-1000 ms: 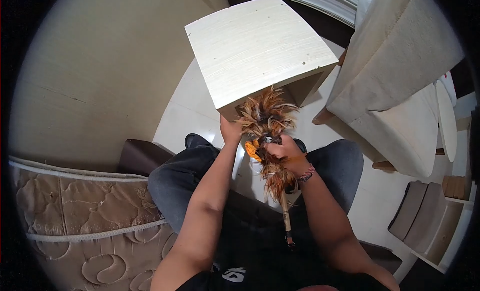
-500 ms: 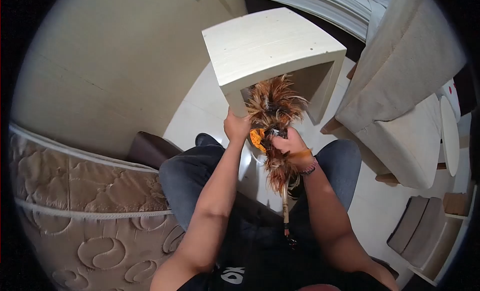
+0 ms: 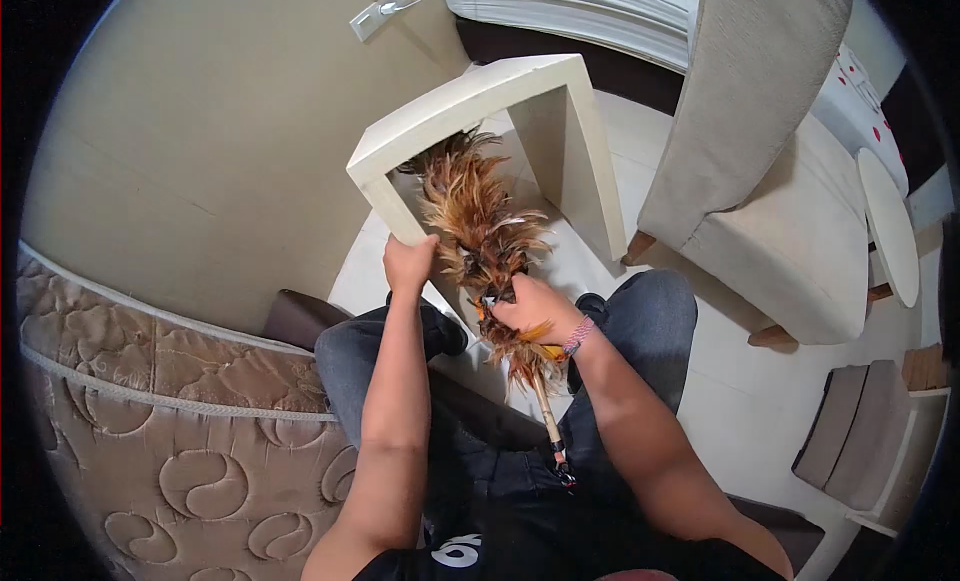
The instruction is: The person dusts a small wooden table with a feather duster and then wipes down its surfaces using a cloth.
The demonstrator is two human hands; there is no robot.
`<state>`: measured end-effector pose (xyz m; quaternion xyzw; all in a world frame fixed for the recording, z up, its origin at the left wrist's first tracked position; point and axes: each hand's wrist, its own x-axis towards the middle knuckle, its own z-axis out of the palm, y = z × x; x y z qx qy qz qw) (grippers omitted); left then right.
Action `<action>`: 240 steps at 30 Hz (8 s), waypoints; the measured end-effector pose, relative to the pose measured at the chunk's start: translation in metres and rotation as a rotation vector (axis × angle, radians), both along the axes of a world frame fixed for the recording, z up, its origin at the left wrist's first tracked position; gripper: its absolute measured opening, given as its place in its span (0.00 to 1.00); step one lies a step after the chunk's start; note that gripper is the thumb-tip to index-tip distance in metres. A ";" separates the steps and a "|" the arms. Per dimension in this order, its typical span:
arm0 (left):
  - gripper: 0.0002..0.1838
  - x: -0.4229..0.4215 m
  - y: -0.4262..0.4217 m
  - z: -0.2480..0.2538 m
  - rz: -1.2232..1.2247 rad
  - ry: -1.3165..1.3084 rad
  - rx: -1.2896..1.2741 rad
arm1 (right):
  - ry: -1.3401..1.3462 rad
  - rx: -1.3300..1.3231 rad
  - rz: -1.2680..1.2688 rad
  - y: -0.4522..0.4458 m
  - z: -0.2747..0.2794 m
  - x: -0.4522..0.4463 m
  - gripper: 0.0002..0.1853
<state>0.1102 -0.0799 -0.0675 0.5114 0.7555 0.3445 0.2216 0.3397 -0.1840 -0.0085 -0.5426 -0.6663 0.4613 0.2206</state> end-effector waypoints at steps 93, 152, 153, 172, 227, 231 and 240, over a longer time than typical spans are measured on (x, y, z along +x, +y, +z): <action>0.37 -0.057 0.060 0.095 -0.248 0.223 0.508 | -0.276 -0.099 -0.093 0.029 -0.128 -0.117 0.34; 0.40 -0.136 0.083 0.096 0.090 0.148 0.462 | -0.093 0.102 0.294 0.135 -0.068 -0.149 0.33; 0.43 -0.137 0.082 0.093 0.139 0.158 0.465 | -0.073 0.144 0.296 0.145 -0.092 -0.152 0.28; 0.52 -0.092 0.040 0.046 0.221 0.143 0.409 | -0.124 0.275 0.416 0.093 -0.034 -0.081 0.18; 0.48 -0.143 0.071 0.053 0.237 -0.072 0.390 | -0.063 -0.046 0.233 0.117 -0.065 -0.150 0.26; 0.42 -0.143 0.051 0.056 0.278 -0.123 0.378 | 0.697 -0.424 -0.029 0.101 -0.044 -0.134 0.27; 0.27 -0.108 0.022 0.051 0.355 -0.174 0.334 | 0.395 -0.127 0.154 0.106 -0.085 -0.086 0.21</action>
